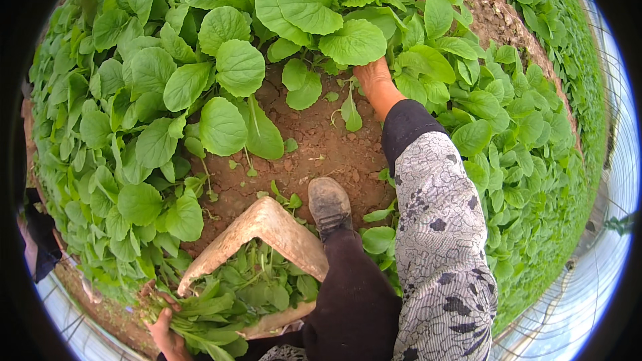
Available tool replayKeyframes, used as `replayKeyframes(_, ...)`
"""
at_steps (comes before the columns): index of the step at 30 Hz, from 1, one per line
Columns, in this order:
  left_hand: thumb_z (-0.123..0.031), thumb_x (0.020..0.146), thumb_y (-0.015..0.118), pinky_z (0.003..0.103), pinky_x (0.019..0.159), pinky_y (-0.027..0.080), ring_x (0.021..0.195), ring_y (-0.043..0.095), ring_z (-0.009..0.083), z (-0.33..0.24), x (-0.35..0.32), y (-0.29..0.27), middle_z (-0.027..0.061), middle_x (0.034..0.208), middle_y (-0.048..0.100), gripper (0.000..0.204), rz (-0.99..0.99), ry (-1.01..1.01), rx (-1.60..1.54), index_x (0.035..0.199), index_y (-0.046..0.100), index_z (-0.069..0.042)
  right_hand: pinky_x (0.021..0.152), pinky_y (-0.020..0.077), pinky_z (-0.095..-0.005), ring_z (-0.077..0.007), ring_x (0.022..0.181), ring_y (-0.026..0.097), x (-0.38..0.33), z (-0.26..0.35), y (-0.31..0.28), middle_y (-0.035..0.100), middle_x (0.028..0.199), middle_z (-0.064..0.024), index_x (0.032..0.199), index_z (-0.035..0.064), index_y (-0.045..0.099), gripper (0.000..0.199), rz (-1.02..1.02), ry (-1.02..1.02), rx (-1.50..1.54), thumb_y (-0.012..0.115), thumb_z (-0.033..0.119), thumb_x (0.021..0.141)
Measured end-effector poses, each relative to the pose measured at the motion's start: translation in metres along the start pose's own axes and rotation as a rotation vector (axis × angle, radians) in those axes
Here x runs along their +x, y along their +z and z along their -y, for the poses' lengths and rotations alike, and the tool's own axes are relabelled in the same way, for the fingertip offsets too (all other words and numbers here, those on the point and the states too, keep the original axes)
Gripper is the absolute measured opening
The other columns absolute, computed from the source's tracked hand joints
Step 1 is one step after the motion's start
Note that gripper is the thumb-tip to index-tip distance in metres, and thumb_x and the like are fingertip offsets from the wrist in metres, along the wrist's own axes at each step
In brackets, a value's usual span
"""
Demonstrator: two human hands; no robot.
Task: The person harvests leafy green vegetables by hand, pulls them from the soil, and places them into a wooden crate. They also bundle the harvested greens with a rubber band.
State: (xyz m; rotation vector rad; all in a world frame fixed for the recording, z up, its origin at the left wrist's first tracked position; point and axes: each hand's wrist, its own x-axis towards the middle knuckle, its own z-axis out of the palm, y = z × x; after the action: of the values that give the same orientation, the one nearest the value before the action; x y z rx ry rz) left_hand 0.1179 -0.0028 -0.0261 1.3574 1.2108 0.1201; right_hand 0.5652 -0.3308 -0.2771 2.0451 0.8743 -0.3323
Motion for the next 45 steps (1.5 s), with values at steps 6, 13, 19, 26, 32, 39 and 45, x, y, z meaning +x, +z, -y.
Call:
replayKeyframes(6, -0.011, 0.066, 0.075, 0.029, 0.066, 0.05, 0.071, 0.059, 0.0194, 0.0, 0.003, 0.0, 0.0113, 0.086, 0.061, 0.078, -0.006, 0.027, 0.022, 0.134, 0.043, 0.005, 0.115, 0.0207, -0.0506, -0.0241, 0.145, 0.025, 0.003, -0.003, 0.0, 0.036, 0.154, 0.0031, 0.138, 0.018, 0.055, 0.053, 0.101, -0.019, -0.006, 0.063, 0.025, 0.087)
replayKeyframes(13, -0.014, 0.066, 0.077, 0.028, 0.064, 0.049, 0.069, 0.059, 0.0187, 0.001, 0.002, -0.005, 0.0113, 0.082, 0.061, 0.078, 0.027, 0.017, 0.054, 0.134, 0.043, 0.005, 0.115, 0.0224, -0.0462, -0.0225, 0.143, 0.031, 0.006, -0.013, -0.002, 0.038, 0.153, 0.0041, 0.135, 0.0166, 0.057, 0.047, 0.199, 0.043, 0.125, 0.062, 0.021, 0.089)
replayKeyframes(19, -0.02, 0.067, 0.079, 0.026, 0.06, 0.049, 0.066, 0.06, 0.018, -0.003, -0.009, -0.017, 0.0109, 0.079, 0.063, 0.087, 0.048, 0.004, 0.151, 0.139, 0.038, 0.004, 0.1, 0.0436, -0.0427, -0.0261, 0.121, 0.056, -0.011, -0.008, -0.017, 0.064, 0.122, -0.0032, 0.109, 0.0142, 0.072, 0.031, 0.065, 0.185, 0.255, 0.07, 0.018, 0.079)
replayKeyframes(26, -0.022, 0.064, 0.085, 0.026, 0.058, 0.049, 0.065, 0.061, 0.0169, -0.02, -0.042, -0.034, 0.0086, 0.078, 0.065, 0.1, 0.062, 0.122, -0.02, 0.144, 0.032, 0.004, 0.067, 0.0525, -0.0364, -0.0215, 0.074, 0.065, -0.118, -0.064, -0.103, 0.068, 0.085, -0.0078, 0.097, 0.0018, 0.068, 0.018, 0.007, -0.168, 1.572, 0.069, 0.012, 0.082)
replayKeyframes(32, 0.0, 0.071, 0.077, 0.03, 0.07, 0.055, 0.076, 0.066, 0.02, -0.033, -0.072, -0.047, 0.016, 0.087, 0.068, 0.076, 0.482, 0.14, -0.22, 0.137, 0.041, 0.004, 0.064, 0.0503, -0.0281, -0.0128, 0.066, 0.061, -0.239, -0.03, -0.239, 0.062, 0.086, -0.0027, 0.123, 0.0, 0.058, 0.043, -0.105, -0.466, 2.294, 0.071, 0.013, 0.085)
replayKeyframes(39, 0.009, 0.075, 0.07, 0.031, 0.073, 0.056, 0.09, 0.066, 0.0198, -0.041, -0.097, -0.056, 0.0103, 0.104, 0.063, 0.076, 0.788, 0.248, -0.4, 0.144, 0.038, 0.0, 0.067, 0.0513, -0.0299, -0.0141, 0.068, 0.063, -0.347, 0.012, -0.348, 0.064, 0.083, -0.0039, 0.119, -0.0001, 0.06, 0.038, -0.287, -0.644, 2.23, 0.069, 0.017, 0.087)
replayKeyframes(45, 0.005, 0.076, 0.07, 0.031, 0.073, 0.054, 0.083, 0.065, 0.019, -0.038, -0.114, -0.077, 0.0121, 0.095, 0.065, 0.086, 0.865, 0.418, -0.501, 0.15, 0.027, -0.004, 0.075, 0.0545, -0.0295, -0.0133, 0.084, 0.066, -0.378, 0.078, -0.377, 0.07, 0.105, -0.0065, 0.118, 0.0018, 0.063, 0.032, -0.45, -0.744, 2.458, 0.069, 0.01, 0.088)
